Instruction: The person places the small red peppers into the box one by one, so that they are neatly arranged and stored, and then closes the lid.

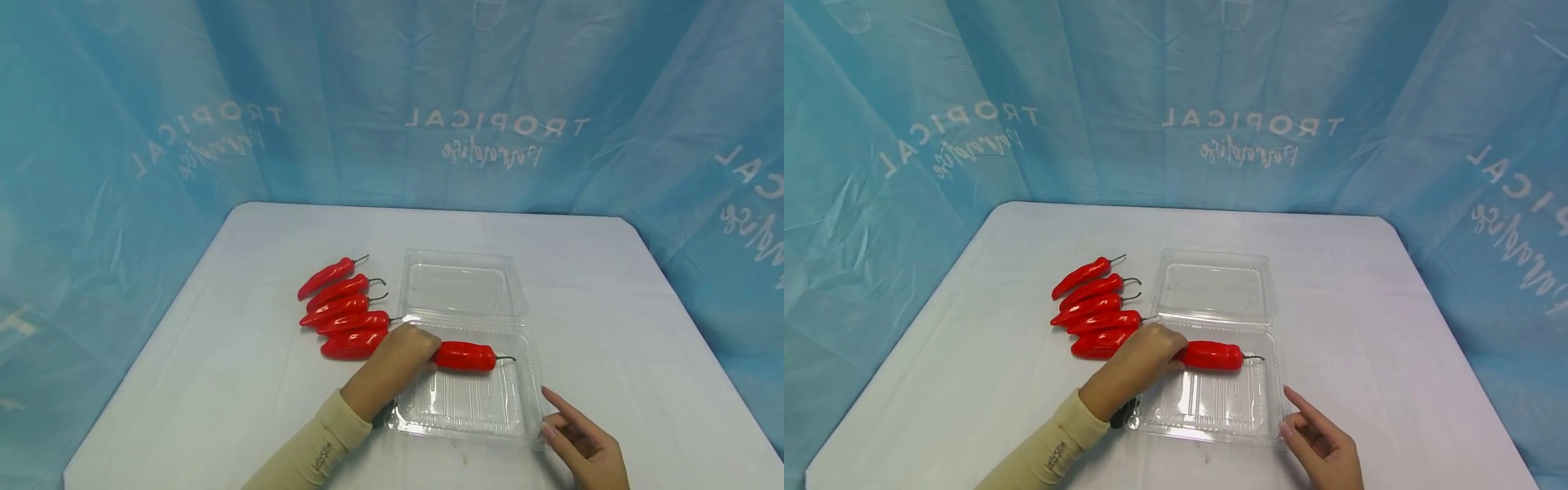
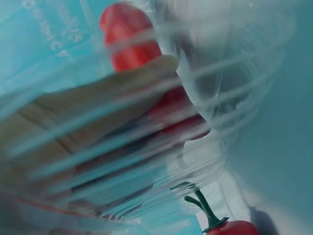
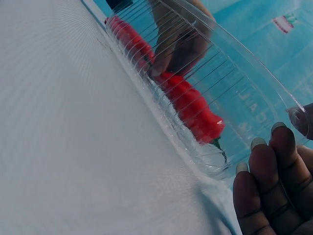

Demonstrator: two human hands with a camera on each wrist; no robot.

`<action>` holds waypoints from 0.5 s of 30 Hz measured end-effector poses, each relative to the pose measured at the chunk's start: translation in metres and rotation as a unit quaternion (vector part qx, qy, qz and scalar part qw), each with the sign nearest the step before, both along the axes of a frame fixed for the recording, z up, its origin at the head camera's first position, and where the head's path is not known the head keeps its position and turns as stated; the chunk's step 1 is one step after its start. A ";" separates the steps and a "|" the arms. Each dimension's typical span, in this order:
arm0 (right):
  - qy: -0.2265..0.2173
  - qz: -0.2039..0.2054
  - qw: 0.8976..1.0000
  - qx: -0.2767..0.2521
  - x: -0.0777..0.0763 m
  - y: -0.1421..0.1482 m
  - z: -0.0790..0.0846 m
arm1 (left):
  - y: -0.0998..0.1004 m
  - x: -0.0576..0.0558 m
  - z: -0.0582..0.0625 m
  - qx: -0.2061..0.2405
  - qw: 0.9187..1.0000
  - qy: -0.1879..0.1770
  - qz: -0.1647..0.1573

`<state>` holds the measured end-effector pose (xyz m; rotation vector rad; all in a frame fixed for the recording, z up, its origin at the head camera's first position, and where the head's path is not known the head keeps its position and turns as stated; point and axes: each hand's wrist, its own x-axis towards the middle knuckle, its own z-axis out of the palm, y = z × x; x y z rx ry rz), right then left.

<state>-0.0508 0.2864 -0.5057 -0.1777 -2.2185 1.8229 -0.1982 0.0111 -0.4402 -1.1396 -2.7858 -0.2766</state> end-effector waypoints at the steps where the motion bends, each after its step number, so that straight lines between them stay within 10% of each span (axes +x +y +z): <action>1: 0.000 -0.001 1.000 -0.004 0.000 0.000 0.000 | 0.000 0.000 0.000 -0.001 1.000 -0.002 0.001; 15: 0.026 0.020 0.999 -0.027 0.000 0.001 -0.002 | -0.021 0.004 0.016 0.074 0.997 0.000 0.005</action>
